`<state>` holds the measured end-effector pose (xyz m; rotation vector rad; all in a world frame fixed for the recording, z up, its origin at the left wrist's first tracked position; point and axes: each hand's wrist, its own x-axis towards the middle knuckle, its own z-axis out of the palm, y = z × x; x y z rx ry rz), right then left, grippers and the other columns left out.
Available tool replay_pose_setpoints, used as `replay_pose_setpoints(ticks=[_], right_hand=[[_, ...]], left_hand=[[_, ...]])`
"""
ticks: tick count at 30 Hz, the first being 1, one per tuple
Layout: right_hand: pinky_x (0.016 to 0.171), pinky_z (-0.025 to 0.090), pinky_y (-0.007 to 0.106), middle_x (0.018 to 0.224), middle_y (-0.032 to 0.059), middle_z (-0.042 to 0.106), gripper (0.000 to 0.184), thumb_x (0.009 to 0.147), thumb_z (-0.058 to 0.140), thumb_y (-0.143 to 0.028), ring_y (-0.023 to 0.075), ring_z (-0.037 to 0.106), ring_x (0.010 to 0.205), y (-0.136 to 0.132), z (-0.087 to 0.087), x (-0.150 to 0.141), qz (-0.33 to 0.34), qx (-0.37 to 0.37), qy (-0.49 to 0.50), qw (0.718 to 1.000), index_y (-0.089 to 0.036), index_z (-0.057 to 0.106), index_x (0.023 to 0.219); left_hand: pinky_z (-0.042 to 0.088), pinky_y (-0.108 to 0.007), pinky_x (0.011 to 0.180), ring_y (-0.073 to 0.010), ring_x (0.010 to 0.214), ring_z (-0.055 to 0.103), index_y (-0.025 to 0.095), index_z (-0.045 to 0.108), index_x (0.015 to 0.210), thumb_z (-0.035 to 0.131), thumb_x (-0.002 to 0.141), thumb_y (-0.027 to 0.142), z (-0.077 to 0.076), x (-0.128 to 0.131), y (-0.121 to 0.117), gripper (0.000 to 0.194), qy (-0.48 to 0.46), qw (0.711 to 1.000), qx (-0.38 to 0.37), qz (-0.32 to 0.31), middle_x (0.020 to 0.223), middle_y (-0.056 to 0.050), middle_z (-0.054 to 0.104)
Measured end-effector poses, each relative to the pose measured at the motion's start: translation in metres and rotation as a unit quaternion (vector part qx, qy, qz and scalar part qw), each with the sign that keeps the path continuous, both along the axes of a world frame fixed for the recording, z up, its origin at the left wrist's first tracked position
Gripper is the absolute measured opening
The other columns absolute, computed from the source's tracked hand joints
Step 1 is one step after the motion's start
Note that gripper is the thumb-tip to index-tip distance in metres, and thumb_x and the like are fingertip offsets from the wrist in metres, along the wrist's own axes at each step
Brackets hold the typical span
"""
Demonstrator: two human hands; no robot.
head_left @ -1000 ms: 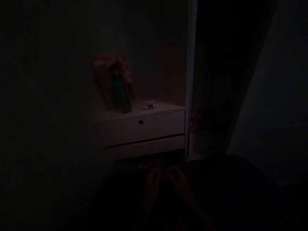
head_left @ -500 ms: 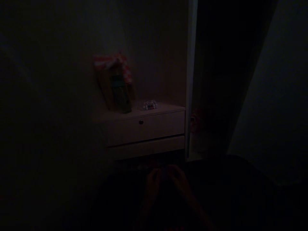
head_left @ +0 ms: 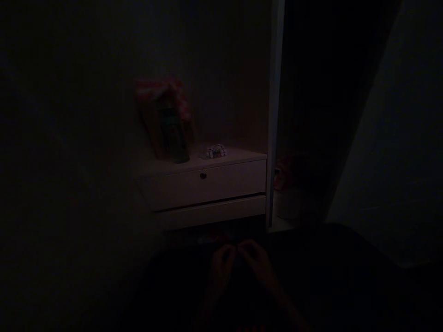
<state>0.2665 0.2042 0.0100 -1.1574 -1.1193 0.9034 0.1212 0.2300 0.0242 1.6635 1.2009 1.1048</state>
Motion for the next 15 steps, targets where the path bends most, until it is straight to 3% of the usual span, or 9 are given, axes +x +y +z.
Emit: replay_pose_setpoints(ticks=[15], right_hand=[[0.081, 0.049, 0.035, 0.088, 0.0059, 0.072, 0.025, 0.082, 0.065, -0.045, 0.0261, 0.065, 0.087, -0.0018, 0.0011, 0.0007, -0.015, -0.005, -0.036, 0.999, -0.021, 0.07, 0.086]], left_hand=[[0.052, -0.035, 0.084, -0.026, 0.089, 0.068, 0.019, 0.075, 0.085, 0.062, 0.083, 0.055, -0.0053, 0.0026, -0.0018, 0.038, -0.01, 1.0, -0.004, 0.013, 0.089, -0.007, 0.077]])
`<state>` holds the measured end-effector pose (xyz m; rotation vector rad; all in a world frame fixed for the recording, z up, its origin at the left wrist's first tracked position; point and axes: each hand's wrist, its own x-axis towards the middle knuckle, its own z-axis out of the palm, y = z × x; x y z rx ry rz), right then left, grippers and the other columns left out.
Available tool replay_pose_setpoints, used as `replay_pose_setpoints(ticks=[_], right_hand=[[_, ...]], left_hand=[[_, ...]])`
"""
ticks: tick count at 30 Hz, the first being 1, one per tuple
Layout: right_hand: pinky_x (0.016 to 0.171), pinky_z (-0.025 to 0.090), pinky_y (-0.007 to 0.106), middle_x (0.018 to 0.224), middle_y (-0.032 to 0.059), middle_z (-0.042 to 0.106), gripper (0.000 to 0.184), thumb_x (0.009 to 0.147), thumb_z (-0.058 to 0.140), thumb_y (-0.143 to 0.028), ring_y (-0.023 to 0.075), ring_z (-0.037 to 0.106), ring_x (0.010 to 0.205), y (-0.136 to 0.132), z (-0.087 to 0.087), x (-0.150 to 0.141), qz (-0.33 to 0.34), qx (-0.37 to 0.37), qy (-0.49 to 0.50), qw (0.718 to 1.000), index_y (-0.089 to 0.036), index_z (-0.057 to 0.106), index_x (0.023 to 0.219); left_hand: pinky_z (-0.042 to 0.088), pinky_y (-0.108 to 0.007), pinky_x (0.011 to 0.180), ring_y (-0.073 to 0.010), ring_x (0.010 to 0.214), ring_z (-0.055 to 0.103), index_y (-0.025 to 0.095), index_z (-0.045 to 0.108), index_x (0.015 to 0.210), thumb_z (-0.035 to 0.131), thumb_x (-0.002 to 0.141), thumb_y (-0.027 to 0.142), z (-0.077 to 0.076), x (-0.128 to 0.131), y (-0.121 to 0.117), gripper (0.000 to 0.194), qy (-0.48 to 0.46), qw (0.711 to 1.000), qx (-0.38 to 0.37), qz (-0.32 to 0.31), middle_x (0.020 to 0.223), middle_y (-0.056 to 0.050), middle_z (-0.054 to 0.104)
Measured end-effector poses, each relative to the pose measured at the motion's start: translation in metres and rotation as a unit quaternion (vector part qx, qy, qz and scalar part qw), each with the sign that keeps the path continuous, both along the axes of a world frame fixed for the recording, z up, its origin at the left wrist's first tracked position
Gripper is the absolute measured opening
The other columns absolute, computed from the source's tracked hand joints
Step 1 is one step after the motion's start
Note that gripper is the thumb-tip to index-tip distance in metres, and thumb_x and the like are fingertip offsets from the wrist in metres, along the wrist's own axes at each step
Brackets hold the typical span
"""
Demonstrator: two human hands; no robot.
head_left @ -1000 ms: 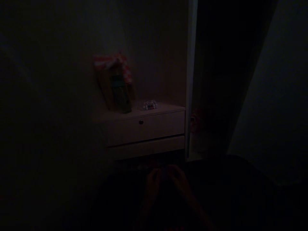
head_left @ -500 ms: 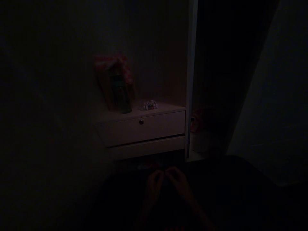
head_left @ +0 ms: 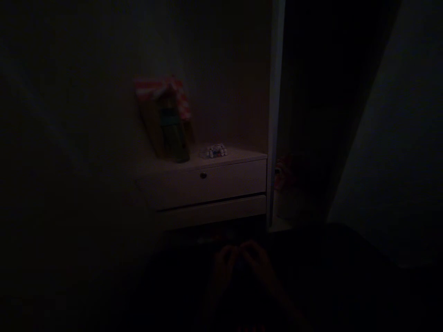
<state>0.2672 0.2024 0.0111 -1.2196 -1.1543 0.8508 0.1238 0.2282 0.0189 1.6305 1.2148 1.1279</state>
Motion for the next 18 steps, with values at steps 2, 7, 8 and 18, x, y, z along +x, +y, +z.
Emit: replay_pose_setpoints(ticks=[2, 7, 8, 18], right_hand=[[0.08, 0.049, 0.034, 0.087, 0.0055, 0.072, 0.024, 0.081, 0.065, -0.044, 0.0256, 0.065, 0.086, -0.0003, -0.0002, 0.0001, 0.001, 0.008, 0.001, 1.0, -0.021, 0.069, 0.084], [0.081, 0.049, 0.034, 0.084, 0.0043, 0.071, 0.02, 0.08, 0.066, -0.04, 0.0254, 0.066, 0.086, 0.0006, -0.002, -0.0017, -0.006, 0.019, 0.003, 1.0, -0.021, 0.069, 0.081], [0.081, 0.049, 0.035, 0.084, 0.0044, 0.071, 0.02, 0.08, 0.066, -0.041, 0.0256, 0.066, 0.086, 0.0009, -0.0022, -0.002, -0.005, 0.018, 0.004, 1.0, -0.02, 0.069, 0.082], [0.075, 0.05, 0.032, 0.083, 0.0026, 0.069, 0.026, 0.081, 0.07, -0.047, 0.0235, 0.065, 0.083, 0.0028, -0.0005, -0.0009, -0.032, 0.009, 0.064, 0.997, -0.021, 0.067, 0.085]], left_hand=[[0.052, -0.034, 0.082, -0.0251, 0.087, 0.068, 0.019, 0.074, 0.084, 0.059, 0.085, 0.054, 0.0008, 0.0002, -0.0003, 0.038, 0.002, 1.0, 0.002, -0.008, 0.086, -0.006, 0.077], [0.051, -0.032, 0.079, -0.0241, 0.085, 0.068, 0.018, 0.073, 0.083, 0.056, 0.088, 0.048, 0.0024, -0.0005, -0.0008, 0.035, 0.01, 1.0, 0.002, -0.025, 0.084, -0.005, 0.075], [0.051, -0.032, 0.08, -0.0242, 0.086, 0.068, 0.018, 0.073, 0.083, 0.055, 0.089, 0.047, 0.0022, -0.0006, -0.0006, 0.034, 0.011, 1.0, 0.005, -0.025, 0.085, -0.005, 0.075], [0.052, -0.035, 0.089, -0.0251, 0.098, 0.069, 0.019, 0.07, 0.102, 0.062, 0.088, 0.046, 0.0008, 0.0024, 0.0011, 0.032, -0.036, 0.999, 0.005, -0.03, 0.103, -0.008, 0.076]])
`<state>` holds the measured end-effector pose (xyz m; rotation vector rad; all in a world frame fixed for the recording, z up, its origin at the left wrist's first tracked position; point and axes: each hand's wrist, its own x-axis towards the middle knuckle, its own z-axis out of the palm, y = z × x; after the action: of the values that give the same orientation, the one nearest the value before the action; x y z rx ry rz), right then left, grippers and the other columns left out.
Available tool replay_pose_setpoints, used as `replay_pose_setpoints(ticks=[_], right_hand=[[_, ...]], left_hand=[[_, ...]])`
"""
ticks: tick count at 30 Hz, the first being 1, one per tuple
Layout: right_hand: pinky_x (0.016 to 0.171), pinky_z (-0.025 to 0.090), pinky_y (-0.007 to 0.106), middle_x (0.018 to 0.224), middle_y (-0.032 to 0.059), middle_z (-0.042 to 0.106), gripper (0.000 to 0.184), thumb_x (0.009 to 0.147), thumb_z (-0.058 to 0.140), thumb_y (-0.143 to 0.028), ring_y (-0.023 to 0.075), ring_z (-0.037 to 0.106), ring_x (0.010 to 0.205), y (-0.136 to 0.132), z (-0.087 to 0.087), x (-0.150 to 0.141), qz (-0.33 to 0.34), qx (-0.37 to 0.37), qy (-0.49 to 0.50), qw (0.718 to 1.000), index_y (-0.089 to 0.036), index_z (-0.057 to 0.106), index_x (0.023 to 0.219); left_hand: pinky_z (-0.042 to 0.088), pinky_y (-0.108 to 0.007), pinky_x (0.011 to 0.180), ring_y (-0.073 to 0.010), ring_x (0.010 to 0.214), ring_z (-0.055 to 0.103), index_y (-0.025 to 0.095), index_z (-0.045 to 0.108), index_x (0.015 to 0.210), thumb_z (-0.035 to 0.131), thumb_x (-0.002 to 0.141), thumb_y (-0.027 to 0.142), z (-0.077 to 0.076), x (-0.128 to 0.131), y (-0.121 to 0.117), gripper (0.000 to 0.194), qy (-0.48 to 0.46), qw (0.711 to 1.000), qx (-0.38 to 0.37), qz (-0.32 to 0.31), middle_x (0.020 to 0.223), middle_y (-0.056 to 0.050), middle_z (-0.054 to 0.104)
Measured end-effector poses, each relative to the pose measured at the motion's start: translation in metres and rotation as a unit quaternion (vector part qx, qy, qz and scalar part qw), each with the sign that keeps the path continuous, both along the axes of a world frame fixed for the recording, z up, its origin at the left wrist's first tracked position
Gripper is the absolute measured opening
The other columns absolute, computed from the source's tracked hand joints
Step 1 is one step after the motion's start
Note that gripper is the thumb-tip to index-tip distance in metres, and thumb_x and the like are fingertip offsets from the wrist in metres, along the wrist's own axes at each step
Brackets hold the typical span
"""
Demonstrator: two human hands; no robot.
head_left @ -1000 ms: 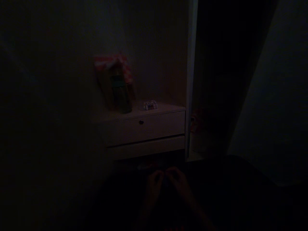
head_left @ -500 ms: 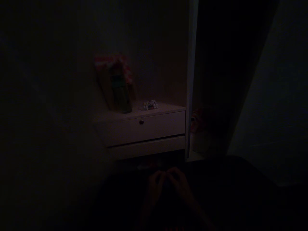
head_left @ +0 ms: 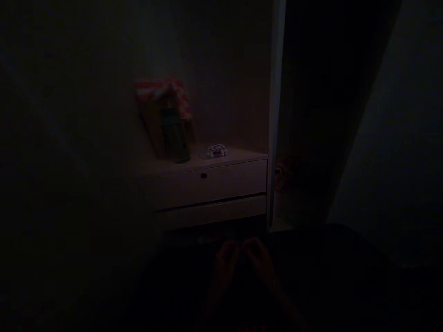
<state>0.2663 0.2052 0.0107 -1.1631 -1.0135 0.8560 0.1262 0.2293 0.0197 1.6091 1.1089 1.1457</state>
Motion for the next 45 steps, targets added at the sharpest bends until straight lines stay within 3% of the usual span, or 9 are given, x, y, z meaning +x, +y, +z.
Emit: replay_pose_setpoints(ticks=[4, 13, 21, 25, 29, 32, 37, 40, 45], right_hand=[[0.073, 0.053, 0.031, 0.086, 0.0029, 0.071, 0.028, 0.08, 0.071, -0.047, 0.0233, 0.067, 0.082, -0.001, 0.001, 0.0, 0.005, 0.005, 0.021, 1.0, -0.022, 0.067, 0.093], [0.092, 0.053, 0.04, 0.103, 0.0079, 0.077, 0.032, 0.081, 0.071, -0.048, 0.0294, 0.07, 0.1, 0.001, -0.004, 0.001, 0.033, -0.002, 0.0, 0.999, -0.022, 0.074, 0.1], [0.088, 0.054, 0.038, 0.1, 0.0076, 0.078, 0.034, 0.081, 0.072, -0.051, 0.0285, 0.071, 0.097, 0.0, -0.003, 0.0, 0.055, 0.002, -0.002, 0.999, -0.022, 0.074, 0.098], [0.092, 0.053, 0.04, 0.102, 0.007, 0.077, 0.03, 0.082, 0.072, -0.047, 0.0285, 0.07, 0.099, -0.004, 0.003, -0.001, 0.05, 0.014, -0.017, 0.999, -0.022, 0.074, 0.099], [0.093, 0.051, 0.039, 0.102, 0.0055, 0.076, 0.017, 0.086, 0.067, -0.037, 0.0262, 0.069, 0.099, -0.006, 0.007, -0.003, 0.028, 0.061, -0.065, 0.996, -0.025, 0.074, 0.097], [0.095, 0.049, 0.039, 0.101, 0.0054, 0.074, 0.013, 0.088, 0.063, -0.028, 0.025, 0.067, 0.1, -0.009, 0.008, -0.004, 0.02, 0.105, -0.128, 0.986, -0.026, 0.074, 0.093], [0.095, 0.045, 0.04, 0.1, 0.0034, 0.074, 0.024, 0.076, 0.062, -0.013, 0.026, 0.065, 0.102, -0.02, 0.012, -0.004, 0.079, 0.116, -0.235, 0.962, -0.028, 0.075, 0.09], [0.092, 0.043, 0.039, 0.095, 0.0035, 0.075, 0.019, 0.08, 0.06, -0.018, 0.0261, 0.065, 0.097, -0.025, 0.015, -0.004, 0.087, 0.1, -0.238, 0.962, -0.027, 0.076, 0.085], [0.072, 0.046, 0.032, 0.075, 0.0041, 0.069, 0.035, 0.093, 0.05, -0.044, 0.0219, 0.064, 0.074, -0.016, 0.016, -0.001, -0.017, 0.045, -0.119, 0.992, -0.022, 0.068, 0.072]], left_hand=[[0.053, -0.033, 0.088, -0.0236, 0.098, 0.07, 0.019, 0.069, 0.104, 0.062, 0.09, 0.044, 0.0, 0.0, 0.0, 0.03, -0.028, 0.999, -0.007, -0.027, 0.104, -0.008, 0.076], [0.054, -0.034, 0.084, -0.0248, 0.093, 0.071, 0.019, 0.07, 0.103, 0.063, 0.088, 0.047, -0.004, -0.001, 0.003, 0.033, -0.038, 0.999, -0.017, -0.03, 0.103, -0.009, 0.076], [0.054, -0.032, 0.079, -0.0228, 0.088, 0.071, 0.02, 0.066, 0.108, 0.066, 0.084, 0.05, -0.007, -0.002, 0.003, 0.039, -0.038, 0.999, -0.022, -0.021, 0.094, -0.007, 0.075], [0.053, -0.035, 0.09, -0.0237, 0.099, 0.071, 0.021, 0.061, 0.125, 0.063, 0.086, 0.044, -0.007, -0.002, 0.002, 0.045, -0.026, 1.0, -0.01, 0.008, 0.106, -0.009, 0.075], [0.048, -0.04, 0.103, -0.0259, 0.115, 0.065, 0.021, 0.067, 0.118, 0.059, 0.081, 0.027, -0.011, -0.006, 0.004, 0.038, -0.02, 0.998, 0.058, 0.017, 0.122, -0.01, 0.071], [0.046, -0.045, 0.105, -0.0277, 0.114, 0.065, 0.02, 0.072, 0.106, 0.054, 0.078, 0.026, -0.015, -0.009, 0.01, 0.034, -0.034, 0.996, 0.074, 0.041, 0.117, -0.011, 0.073], [0.053, -0.046, 0.091, -0.0286, 0.095, 0.071, 0.019, 0.073, 0.092, 0.052, 0.081, 0.039, -0.02, -0.009, 0.018, 0.032, -0.069, 0.989, -0.003, 0.132, 0.099, -0.012, 0.077], [0.054, -0.042, 0.087, -0.0275, 0.092, 0.071, 0.018, 0.072, 0.092, 0.053, 0.084, 0.046, -0.02, -0.006, 0.019, 0.035, -0.093, 0.987, -0.022, 0.129, 0.098, -0.012, 0.077], [0.053, -0.041, 0.089, -0.0266, 0.094, 0.072, 0.019, 0.07, 0.096, 0.052, 0.088, 0.054, -0.018, -0.005, 0.017, 0.04, -0.071, 0.991, -0.021, 0.113, 0.098, -0.011, 0.077]])
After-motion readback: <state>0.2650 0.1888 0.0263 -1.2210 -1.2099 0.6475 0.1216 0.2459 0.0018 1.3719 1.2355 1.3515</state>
